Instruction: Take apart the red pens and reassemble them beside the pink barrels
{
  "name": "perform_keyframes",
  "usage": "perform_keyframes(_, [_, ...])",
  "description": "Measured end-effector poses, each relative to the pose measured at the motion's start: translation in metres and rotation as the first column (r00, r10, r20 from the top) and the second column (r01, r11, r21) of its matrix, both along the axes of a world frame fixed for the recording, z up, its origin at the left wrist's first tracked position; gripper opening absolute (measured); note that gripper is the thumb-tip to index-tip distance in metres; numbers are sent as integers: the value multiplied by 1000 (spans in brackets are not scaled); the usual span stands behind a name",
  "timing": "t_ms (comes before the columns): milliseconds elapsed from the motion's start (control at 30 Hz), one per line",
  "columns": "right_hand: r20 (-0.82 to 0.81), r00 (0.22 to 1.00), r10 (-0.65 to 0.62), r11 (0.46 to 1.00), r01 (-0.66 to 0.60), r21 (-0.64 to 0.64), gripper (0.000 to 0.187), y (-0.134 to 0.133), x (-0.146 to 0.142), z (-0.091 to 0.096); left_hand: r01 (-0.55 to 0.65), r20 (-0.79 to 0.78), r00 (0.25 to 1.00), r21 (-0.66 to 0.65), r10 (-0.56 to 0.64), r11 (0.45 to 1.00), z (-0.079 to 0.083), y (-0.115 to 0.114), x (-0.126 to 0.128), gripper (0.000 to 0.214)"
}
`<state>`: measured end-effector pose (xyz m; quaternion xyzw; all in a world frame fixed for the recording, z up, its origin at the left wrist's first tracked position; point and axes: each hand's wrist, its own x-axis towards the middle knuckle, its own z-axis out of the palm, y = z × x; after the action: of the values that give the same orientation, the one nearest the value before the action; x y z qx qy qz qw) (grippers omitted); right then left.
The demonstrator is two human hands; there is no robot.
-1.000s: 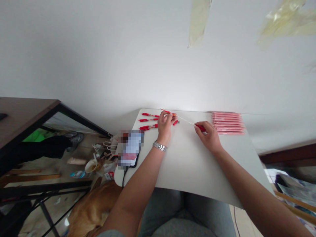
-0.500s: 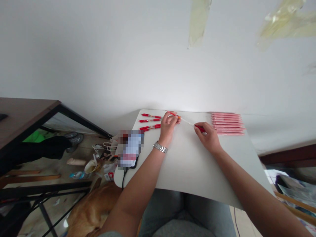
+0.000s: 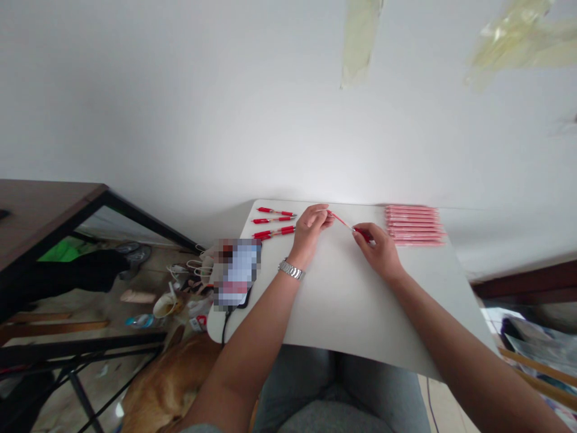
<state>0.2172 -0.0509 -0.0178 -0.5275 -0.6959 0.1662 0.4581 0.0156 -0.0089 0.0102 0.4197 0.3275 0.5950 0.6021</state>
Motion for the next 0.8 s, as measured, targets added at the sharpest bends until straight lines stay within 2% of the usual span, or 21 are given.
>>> perform_keyframes(200, [-29, 1000, 3, 1000, -3, -18, 27, 0, 0, -1, -49, -7, 999, 26, 50, 998, -4, 3, -1, 30])
perform_keyframes(333, [-56, 998, -21, 999, 19, -28, 29, 1, 1, -3, -179, -222, 953, 145, 209, 973, -7, 5, -7, 21])
perform_keyframes(400, [-66, 997, -35, 999, 33, -32, 30, 2, 2, -4, -226, -398, 859, 273, 323, 935, -8, 6, -12, 13])
perform_keyframes(533, [-79, 996, -46, 998, 43, -40, 31, 2, 2, -4, -177, -686, 530, 486, 499, 856, -8, 5, -20, 9])
perform_keyframes(600, [-82, 995, -51, 998, 47, -39, 31, 2, 2, -4, -128, -758, 385, 521, 526, 844, -9, 4, -23, 11])
perform_keyframes(667, [-83, 995, -54, 998, 50, -39, 30, 1, 1, -3, -82, -807, 272, 524, 525, 848, -10, 3, -24, 13])
perform_keyframes(800, [-92, 995, -47, 998, 43, -43, 31, 1, 1, -4, -13, -861, 119, 497, 494, 868, -10, 1, -23, 12])
